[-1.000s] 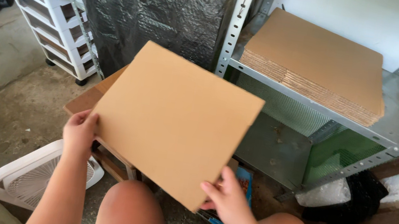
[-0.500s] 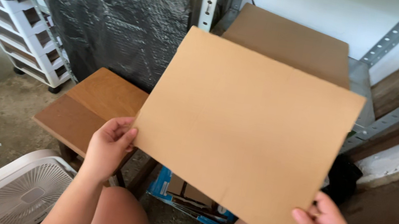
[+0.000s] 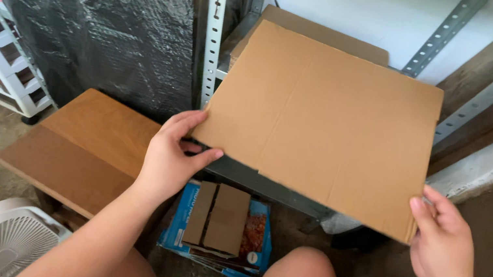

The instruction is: The person picks up flat cardboard pieces from a stack on the floor and places them one by one onto a metal shelf. The person repeats this action, transferring the cardboard pieces from the floor to the shelf.

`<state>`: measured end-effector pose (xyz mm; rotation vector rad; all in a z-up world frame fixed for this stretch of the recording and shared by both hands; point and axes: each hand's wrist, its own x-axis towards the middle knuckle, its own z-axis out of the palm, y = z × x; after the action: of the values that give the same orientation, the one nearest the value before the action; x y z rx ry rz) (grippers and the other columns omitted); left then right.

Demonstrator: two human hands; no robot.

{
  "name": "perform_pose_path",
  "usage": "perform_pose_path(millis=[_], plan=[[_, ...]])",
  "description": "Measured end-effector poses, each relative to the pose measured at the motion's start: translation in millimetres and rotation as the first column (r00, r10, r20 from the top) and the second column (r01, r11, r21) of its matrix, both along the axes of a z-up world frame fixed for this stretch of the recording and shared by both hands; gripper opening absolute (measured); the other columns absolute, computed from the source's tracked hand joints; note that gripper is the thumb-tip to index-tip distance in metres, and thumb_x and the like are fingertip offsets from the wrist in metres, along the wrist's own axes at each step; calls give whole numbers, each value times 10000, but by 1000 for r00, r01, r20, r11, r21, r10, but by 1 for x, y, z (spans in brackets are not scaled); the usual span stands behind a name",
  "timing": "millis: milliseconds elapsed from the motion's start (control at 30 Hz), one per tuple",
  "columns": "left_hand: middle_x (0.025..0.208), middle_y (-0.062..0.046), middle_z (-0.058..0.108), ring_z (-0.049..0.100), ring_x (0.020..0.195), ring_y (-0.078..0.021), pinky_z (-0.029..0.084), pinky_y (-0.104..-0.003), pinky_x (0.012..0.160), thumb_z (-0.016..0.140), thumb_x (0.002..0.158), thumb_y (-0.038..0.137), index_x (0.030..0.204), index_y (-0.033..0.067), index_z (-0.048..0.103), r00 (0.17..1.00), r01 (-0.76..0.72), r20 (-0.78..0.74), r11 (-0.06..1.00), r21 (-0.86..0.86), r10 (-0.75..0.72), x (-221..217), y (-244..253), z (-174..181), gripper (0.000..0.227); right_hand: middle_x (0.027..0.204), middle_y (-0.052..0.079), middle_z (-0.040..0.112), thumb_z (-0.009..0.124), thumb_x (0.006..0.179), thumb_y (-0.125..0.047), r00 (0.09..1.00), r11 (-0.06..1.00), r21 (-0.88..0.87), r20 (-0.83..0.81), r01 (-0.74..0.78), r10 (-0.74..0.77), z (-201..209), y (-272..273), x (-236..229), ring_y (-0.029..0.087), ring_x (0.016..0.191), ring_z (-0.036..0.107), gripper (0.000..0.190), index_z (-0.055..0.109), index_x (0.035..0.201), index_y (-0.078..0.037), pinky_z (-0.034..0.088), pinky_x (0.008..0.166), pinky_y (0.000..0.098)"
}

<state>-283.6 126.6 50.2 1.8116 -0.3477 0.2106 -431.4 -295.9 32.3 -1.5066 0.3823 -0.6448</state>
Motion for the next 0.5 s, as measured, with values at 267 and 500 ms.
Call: perform_pose_path(millis=[267, 500], plan=[[1426, -69, 528, 631, 1173, -154, 643, -241, 883, 880, 786, 220, 1371, 105, 650, 985, -18, 173, 1000, 9, 16, 62, -40, -1, 639, 1234, 92, 709, 619, 1039, -108, 991, 988, -69, 15, 137, -137, 23, -32, 73, 144, 1086, 697, 342, 619, 1373, -33, 596, 954, 286], [1395, -186, 579, 645, 1203, -421, 650, -314, 852, 940, 749, 93, 1290, 12, 699, 959, -92, 267, 995, -33, 97, 122, -65, 18, 598, 961, 63, 696, 732, 1043, -223, 958, 866, -411, 99, 286, -270, 19, -69, 156, 167, 889, 640, 215, 763, 1231, -125, 534, 750, 341]])
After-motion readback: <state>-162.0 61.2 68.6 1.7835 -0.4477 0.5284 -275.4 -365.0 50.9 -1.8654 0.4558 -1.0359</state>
